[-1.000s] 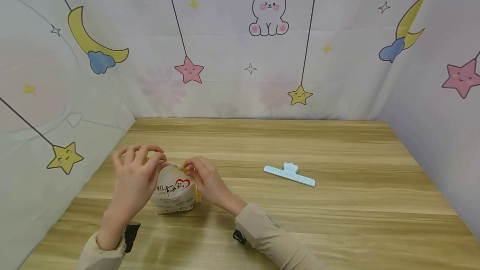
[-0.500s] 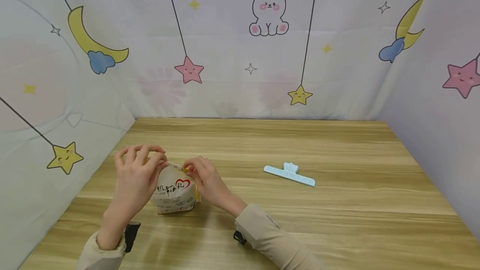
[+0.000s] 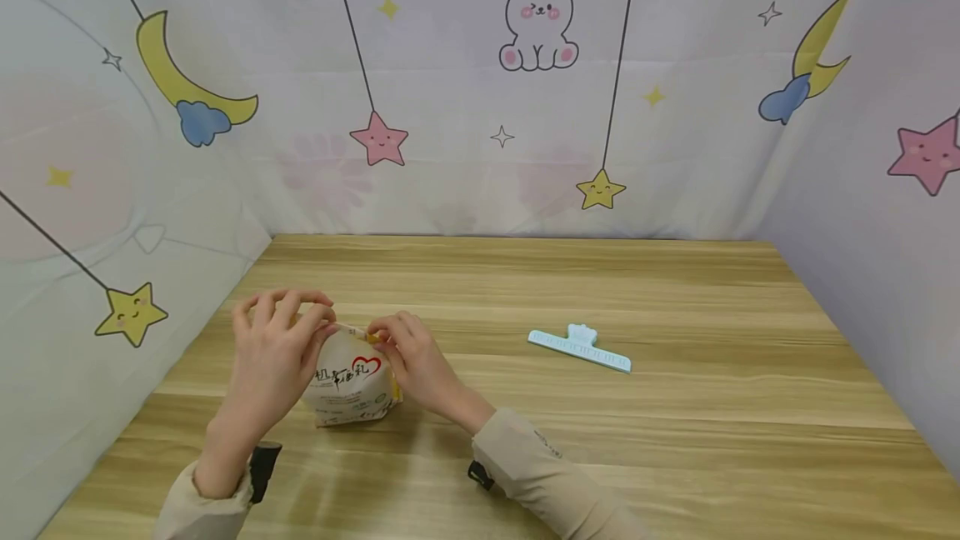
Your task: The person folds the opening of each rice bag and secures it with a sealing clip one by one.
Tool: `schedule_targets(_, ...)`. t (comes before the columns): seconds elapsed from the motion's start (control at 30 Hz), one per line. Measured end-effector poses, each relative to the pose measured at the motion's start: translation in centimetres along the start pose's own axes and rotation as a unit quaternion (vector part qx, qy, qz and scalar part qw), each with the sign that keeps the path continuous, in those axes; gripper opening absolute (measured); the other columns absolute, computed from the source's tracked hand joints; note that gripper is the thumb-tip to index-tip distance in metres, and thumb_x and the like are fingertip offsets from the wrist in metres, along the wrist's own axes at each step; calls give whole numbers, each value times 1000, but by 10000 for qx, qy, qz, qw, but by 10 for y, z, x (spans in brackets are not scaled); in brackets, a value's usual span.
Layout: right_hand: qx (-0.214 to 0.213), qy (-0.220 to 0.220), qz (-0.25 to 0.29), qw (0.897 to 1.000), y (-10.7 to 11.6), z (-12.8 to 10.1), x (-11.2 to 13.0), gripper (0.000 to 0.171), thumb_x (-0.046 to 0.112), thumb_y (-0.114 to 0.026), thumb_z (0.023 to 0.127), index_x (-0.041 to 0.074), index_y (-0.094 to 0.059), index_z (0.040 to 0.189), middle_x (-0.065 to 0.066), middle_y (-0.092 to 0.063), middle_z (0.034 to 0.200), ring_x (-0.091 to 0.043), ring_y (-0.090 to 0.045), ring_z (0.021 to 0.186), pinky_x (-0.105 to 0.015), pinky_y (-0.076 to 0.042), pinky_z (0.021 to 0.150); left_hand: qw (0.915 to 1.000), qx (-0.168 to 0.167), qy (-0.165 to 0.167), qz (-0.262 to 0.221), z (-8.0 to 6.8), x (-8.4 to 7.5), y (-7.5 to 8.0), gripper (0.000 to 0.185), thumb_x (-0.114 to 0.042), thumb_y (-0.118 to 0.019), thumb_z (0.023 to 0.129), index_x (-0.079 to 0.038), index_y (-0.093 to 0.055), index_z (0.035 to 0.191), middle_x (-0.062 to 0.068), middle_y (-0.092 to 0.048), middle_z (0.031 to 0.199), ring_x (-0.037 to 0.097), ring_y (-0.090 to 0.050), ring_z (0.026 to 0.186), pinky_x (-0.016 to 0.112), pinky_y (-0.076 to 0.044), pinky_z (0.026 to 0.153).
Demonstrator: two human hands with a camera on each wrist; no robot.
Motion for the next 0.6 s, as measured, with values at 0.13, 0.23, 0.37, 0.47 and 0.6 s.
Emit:
schedule_targets(0.13,34,-19,23,10000,1,-1,0,18,1,-56,84,7,-52,101,-3,-54,90,-11,-53,80,-16,-46,72,10000,-24,-32,-22,0,0,1,11,-13,-69,74,-9,-59,74,8,-59,92,36,-50,94,57,-29,87)
schedule_targets(0.23,47,-42,30,10000,2,-1,0,19,1,-57,84,7,-52,101,-3,-54,90,-11,-53,80,-16,-46,72,10000,-34,-40,-33,0,0,0,11,-12,-70,73,-9,-59,74,8,-59,92,36,-50,93,57,-29,87)
schedule_targets(0.37,53,-19,24,10000,3,-1,1,19,2,-58,84,7,-53,101,-3,-54,91,-11,-54,80,-17,-47,72,10000,-4,-17,-64,0,0,0,11,-12,-70,73,-9,-60,75,8,-59,92,37,-50,94,57,-29,87)
schedule_targets(0.47,69,-5,10,10000,4,-1,0,19,3,-58,84,8,-54,102,-3,-54,91,-11,-53,80,-18,-47,72,9999,22,8,-106,0,0,0,10,-11,-70,74,-9,-60,75,8,-59,92,36,-49,94,57,-28,88)
schedule_targets(0.6,83,-7,22,10000,5,0,0,19,5,-58,84,8,-54,103,-3,-53,91,-11,-54,81,-18,-47,73,9999,30,24,-136,0,1,-1,10,-10,-69,74,-8,-60,75,8,-59,93,36,-49,94,56,-29,88)
Point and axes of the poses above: each hand's wrist, its own z-axis towards the middle knuckle, its own y-axis out of the back of the hand, x = y × z, the point moved 7 cm from there along z, towards the middle knuckle
